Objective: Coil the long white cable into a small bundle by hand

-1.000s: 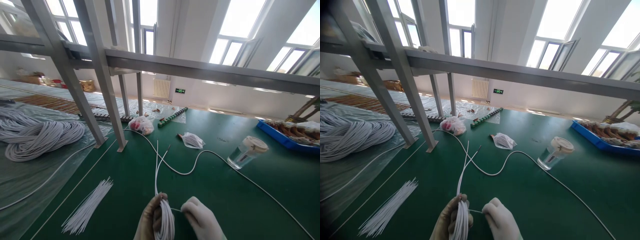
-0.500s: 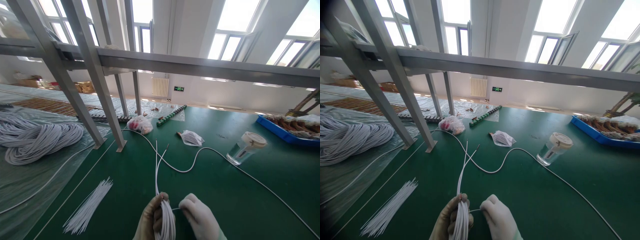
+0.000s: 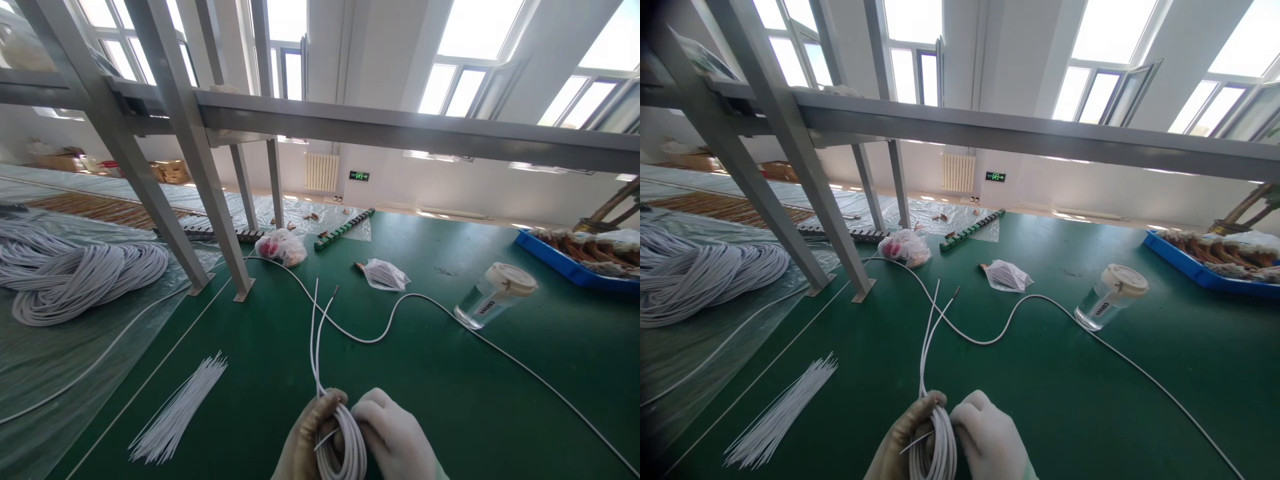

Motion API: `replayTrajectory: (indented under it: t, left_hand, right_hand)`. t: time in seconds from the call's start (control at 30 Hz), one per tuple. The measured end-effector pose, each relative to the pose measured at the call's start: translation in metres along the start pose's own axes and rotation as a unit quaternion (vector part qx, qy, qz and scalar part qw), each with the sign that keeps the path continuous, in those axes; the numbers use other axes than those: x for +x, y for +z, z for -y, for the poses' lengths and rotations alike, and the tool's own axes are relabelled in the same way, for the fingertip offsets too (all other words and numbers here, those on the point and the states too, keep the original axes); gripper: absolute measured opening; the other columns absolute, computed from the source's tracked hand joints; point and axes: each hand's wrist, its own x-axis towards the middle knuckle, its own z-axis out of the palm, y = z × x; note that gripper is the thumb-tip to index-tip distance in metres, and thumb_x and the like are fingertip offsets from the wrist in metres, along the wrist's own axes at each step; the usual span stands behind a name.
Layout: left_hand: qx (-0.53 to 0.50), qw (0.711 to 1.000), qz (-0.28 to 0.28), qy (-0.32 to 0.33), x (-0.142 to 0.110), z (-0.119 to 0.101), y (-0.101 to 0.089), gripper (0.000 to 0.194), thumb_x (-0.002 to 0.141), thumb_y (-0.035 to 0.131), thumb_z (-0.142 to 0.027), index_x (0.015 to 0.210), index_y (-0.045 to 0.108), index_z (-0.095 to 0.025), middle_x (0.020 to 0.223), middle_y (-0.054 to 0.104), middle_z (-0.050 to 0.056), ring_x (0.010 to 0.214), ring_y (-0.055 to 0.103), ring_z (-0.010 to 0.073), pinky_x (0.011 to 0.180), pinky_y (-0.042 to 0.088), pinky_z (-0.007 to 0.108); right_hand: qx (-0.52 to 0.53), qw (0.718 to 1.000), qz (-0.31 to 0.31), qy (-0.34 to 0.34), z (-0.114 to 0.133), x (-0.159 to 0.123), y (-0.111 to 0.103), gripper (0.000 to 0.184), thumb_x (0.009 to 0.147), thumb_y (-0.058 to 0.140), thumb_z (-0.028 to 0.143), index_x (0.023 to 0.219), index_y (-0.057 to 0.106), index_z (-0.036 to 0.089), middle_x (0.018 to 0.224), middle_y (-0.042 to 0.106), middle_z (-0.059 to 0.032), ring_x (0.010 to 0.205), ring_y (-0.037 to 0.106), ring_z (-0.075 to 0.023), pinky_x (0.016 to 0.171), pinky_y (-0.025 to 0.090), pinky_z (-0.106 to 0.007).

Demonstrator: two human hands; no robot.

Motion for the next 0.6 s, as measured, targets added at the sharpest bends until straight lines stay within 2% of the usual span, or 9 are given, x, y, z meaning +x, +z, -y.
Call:
replayTrajectory:
  t: [0.07,0.17,0.3,0.37,0.47,0.53,0.6]
  left_hand:
    - [0.002,1.000,-0.008,0.005,-0.002,0.001,0.006,0.020,0.088,0.074,-0.042,0.086,0.074,-0.022,0.083,0.074,0.008,0.089,0.072,0.0277,0.085,0.058,0.042]
    - [0.019,0.999,-0.026,0.035,-0.006,-0.001,0.010,0.015,0.087,0.075,-0.037,0.083,0.076,-0.023,0.087,0.075,0.006,0.088,0.071,0.0247,0.082,0.058,0.036]
    - [0.072,0.997,0.008,0.039,-0.005,-0.015,0.008,0.015,0.086,0.075,-0.035,0.080,0.076,-0.022,0.085,0.076,0.007,0.080,0.070,0.0255,0.076,0.057,0.036]
    - [0.085,0.996,0.027,0.024,-0.002,-0.023,0.005,0.012,0.083,0.079,-0.029,0.074,0.074,-0.022,0.080,0.075,0.007,0.077,0.070,0.0263,0.074,0.058,0.037]
    - [0.084,0.996,-0.010,0.014,0.001,-0.029,0.003,0.012,0.081,0.080,-0.023,0.072,0.073,-0.022,0.078,0.074,0.006,0.076,0.071,0.0252,0.075,0.058,0.037]
    - [0.076,0.997,-0.029,0.000,0.000,-0.030,0.004,0.009,0.082,0.079,-0.021,0.075,0.074,-0.021,0.079,0.075,0.006,0.077,0.071,0.0250,0.075,0.058,0.037]
    - [0.051,0.999,-0.014,-0.006,-0.005,-0.032,0.007,0.006,0.081,0.081,-0.019,0.079,0.075,-0.020,0.078,0.075,0.005,0.076,0.071,0.0248,0.073,0.058,0.037]
  right_hand:
    - [0.010,1.000,-0.006,0.007,0.004,0.001,-0.001,0.016,0.099,0.055,0.028,0.093,0.069,0.029,0.097,0.070,-0.0010,0.083,0.071,-0.0194,0.074,0.061,-0.029]
    - [0.021,0.999,-0.013,0.025,0.009,0.002,-0.004,0.018,0.100,0.054,0.034,0.095,0.070,0.028,0.096,0.070,-0.0029,0.085,0.071,-0.0209,0.078,0.062,-0.032]
    - [0.034,0.997,-0.031,0.064,0.017,0.000,-0.001,0.023,0.099,0.055,0.037,0.116,0.069,0.028,0.108,0.072,-0.0058,0.096,0.072,-0.0241,0.085,0.062,-0.037]
    - [0.018,0.994,-0.054,0.091,0.021,-0.002,0.006,0.040,0.088,0.071,0.035,0.128,0.066,0.029,0.118,0.072,-0.0063,0.105,0.072,-0.0284,0.088,0.063,-0.041]
    - [-0.037,0.987,-0.081,0.132,0.020,-0.003,0.019,0.074,0.067,0.089,0.029,0.135,0.061,0.029,0.128,0.070,-0.0083,0.106,0.073,-0.0334,0.081,0.067,-0.044]
    - [-0.064,0.984,-0.082,0.146,0.017,-0.003,0.028,0.083,0.063,0.093,0.031,0.138,0.059,0.025,0.129,0.069,-0.0118,0.101,0.075,-0.0339,0.075,0.068,-0.043]
    - [-0.079,0.983,-0.070,0.151,0.012,0.000,0.033,0.091,0.061,0.094,0.036,0.142,0.056,0.023,0.129,0.069,-0.0151,0.096,0.077,-0.0340,0.069,0.069,-0.041]
